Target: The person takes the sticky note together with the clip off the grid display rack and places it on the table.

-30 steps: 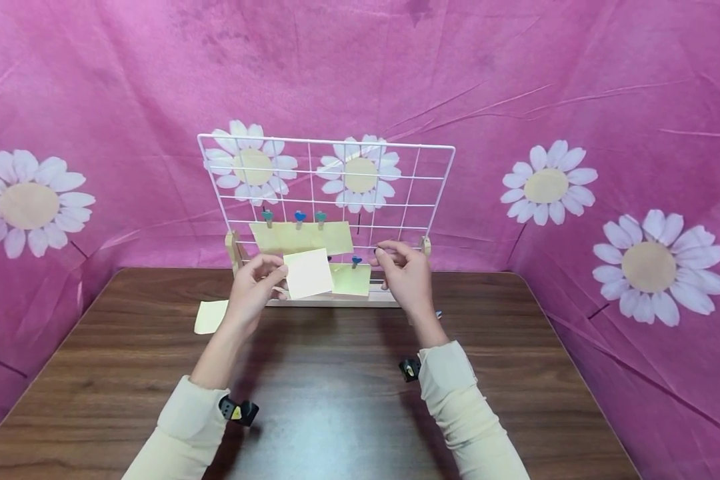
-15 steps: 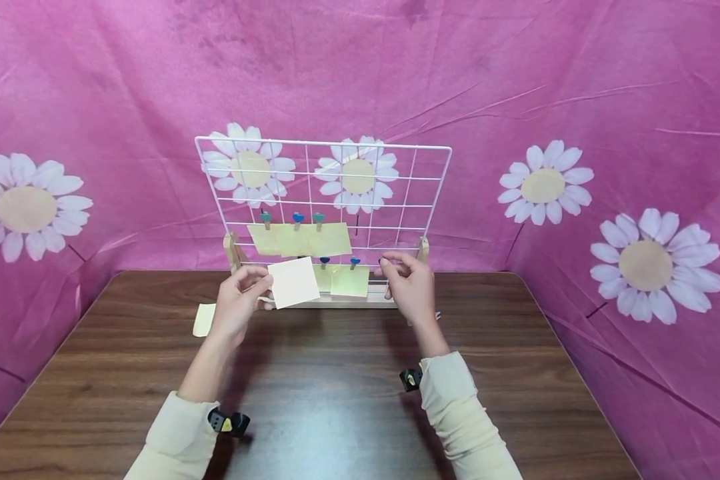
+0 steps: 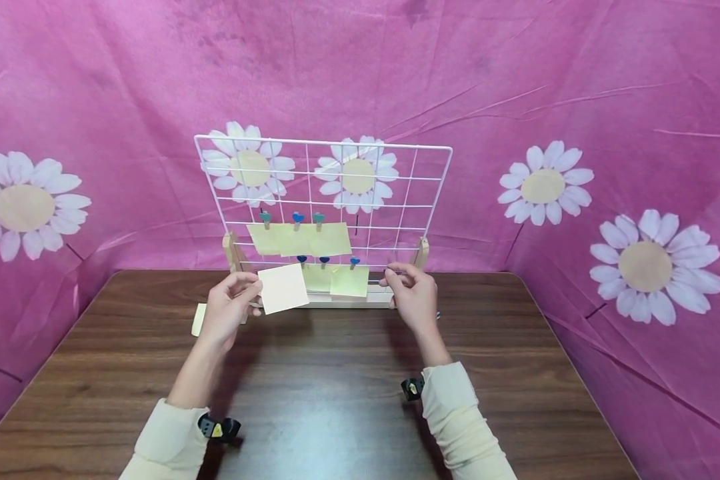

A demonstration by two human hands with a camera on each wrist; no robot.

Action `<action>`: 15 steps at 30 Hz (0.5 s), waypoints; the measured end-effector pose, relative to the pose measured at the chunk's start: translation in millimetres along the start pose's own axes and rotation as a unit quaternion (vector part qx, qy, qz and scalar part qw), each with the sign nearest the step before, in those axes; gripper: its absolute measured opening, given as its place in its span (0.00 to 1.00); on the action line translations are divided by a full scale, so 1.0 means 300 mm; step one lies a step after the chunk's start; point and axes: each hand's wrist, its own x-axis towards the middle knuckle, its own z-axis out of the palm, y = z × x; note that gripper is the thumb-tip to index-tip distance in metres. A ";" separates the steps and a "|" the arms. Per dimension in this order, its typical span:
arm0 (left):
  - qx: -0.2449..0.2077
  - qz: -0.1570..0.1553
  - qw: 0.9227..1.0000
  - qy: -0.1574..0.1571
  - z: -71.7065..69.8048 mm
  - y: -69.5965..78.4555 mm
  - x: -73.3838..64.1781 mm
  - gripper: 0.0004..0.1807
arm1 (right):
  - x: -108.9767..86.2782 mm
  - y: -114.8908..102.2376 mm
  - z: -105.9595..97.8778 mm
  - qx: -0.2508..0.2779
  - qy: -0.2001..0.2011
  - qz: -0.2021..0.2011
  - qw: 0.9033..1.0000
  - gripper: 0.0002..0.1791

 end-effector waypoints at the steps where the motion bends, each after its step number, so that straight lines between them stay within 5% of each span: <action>1: 0.001 -0.001 1.000 0.001 -0.006 -0.004 0.000 0.08 | -0.003 0.009 -0.003 0.002 0.000 0.008 1.000 0.12; 15: 0.028 -0.023 0.999 0.011 -0.081 -0.045 -0.010 0.09 | -0.037 0.137 -0.063 0.001 0.010 0.027 1.000 0.10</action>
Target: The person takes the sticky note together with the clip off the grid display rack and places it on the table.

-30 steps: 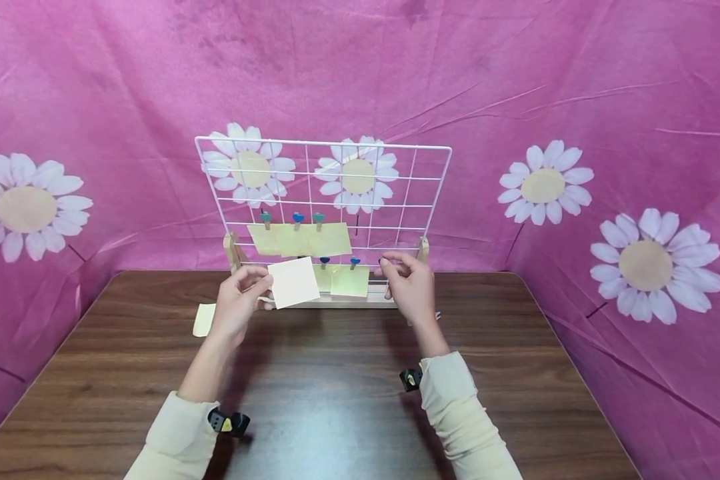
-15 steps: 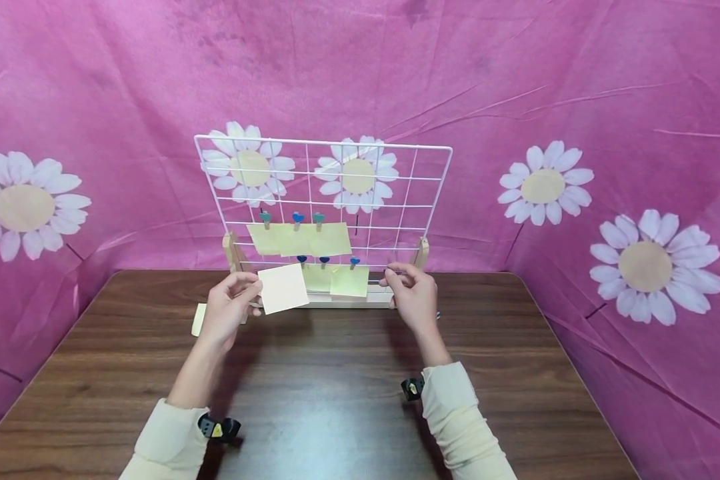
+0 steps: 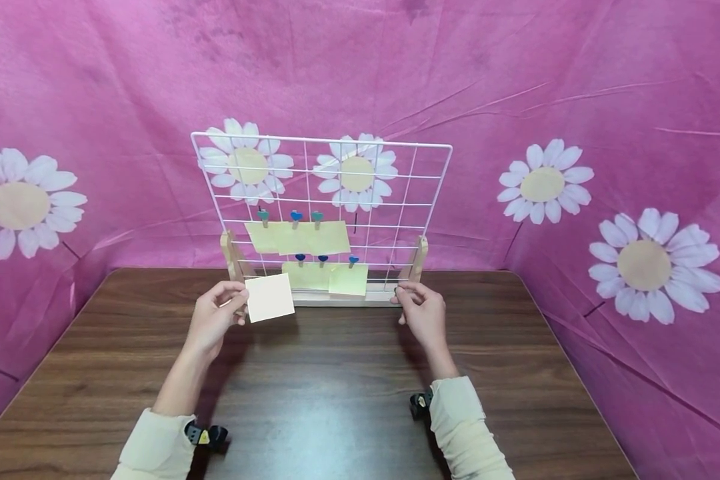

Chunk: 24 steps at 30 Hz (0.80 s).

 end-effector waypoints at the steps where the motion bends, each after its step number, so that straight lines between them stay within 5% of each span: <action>1: -0.002 -0.004 1.000 0.002 -0.008 -0.002 0.000 0.09 | -0.001 0.008 -0.007 -0.003 0.001 0.000 1.000 0.10; 24: 0.009 -0.032 0.999 0.042 -0.123 -0.052 -0.002 0.08 | -0.015 0.082 -0.083 -0.045 -0.011 0.079 0.996 0.13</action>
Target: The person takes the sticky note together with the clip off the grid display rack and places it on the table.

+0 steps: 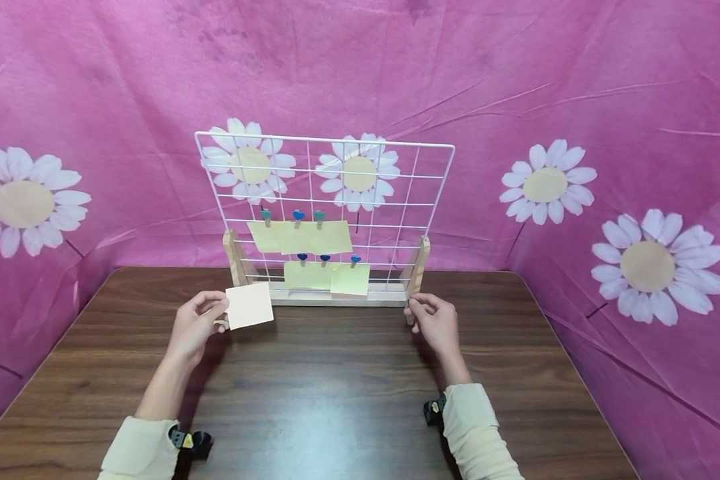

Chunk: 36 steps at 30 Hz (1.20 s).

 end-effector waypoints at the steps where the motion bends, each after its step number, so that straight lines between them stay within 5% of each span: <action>1: 0.000 -0.003 1.000 0.001 -0.006 -0.003 0.001 0.08 | -0.001 0.001 -0.002 0.002 -0.002 0.003 1.000 0.14; 36: 0.105 -0.009 0.994 0.029 -0.141 -0.021 0.014 0.13 | 0.022 0.037 -0.081 0.002 -0.003 0.049 0.999 0.17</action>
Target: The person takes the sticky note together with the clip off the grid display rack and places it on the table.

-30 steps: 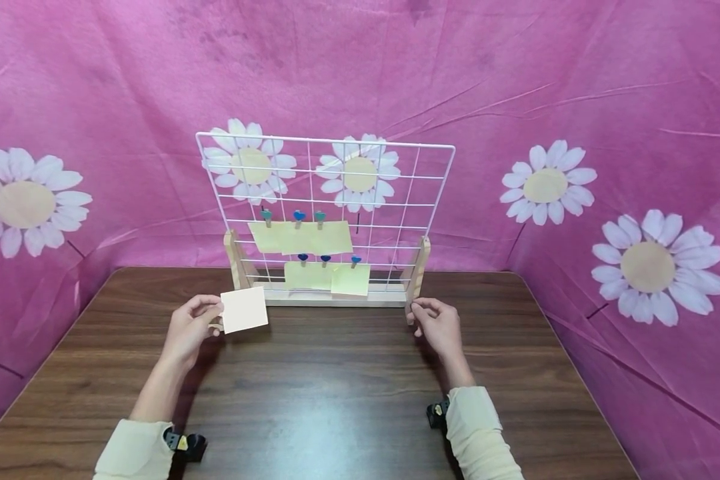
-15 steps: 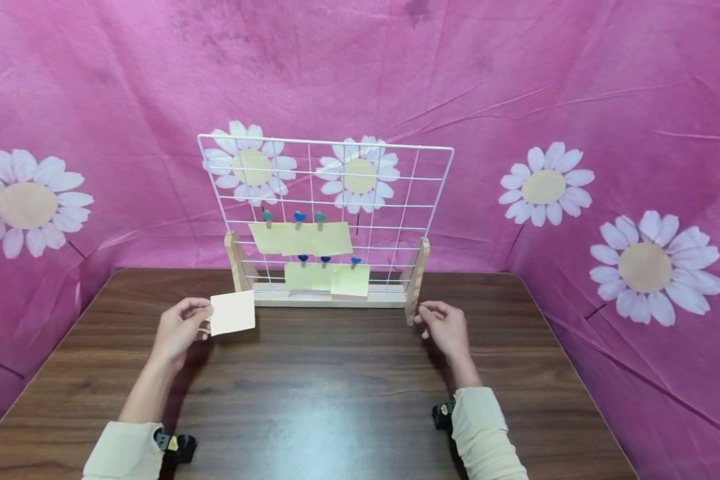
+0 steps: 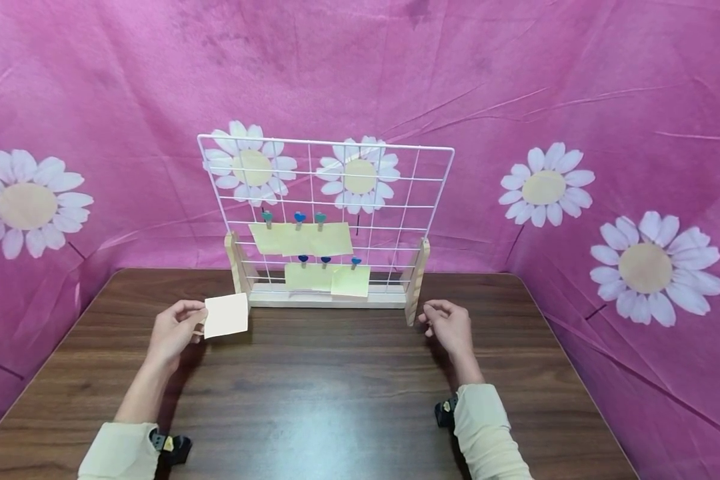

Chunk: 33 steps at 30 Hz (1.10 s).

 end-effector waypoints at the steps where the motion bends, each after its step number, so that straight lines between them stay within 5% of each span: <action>1: 0.002 0.000 1.000 0.000 -0.001 0.000 0.001 0.13 | 0.003 0.001 -0.001 -0.001 0.001 0.000 1.000 0.16; 18: 0.058 -0.035 0.998 -0.014 -0.028 -0.011 0.012 0.13 | 0.021 0.004 0.008 -0.007 0.008 0.008 1.000 0.16; 33: 0.064 -0.065 0.996 -0.020 -0.044 -0.021 0.007 0.14 | 0.030 0.015 -0.009 -0.047 -0.018 0.069 0.996 0.19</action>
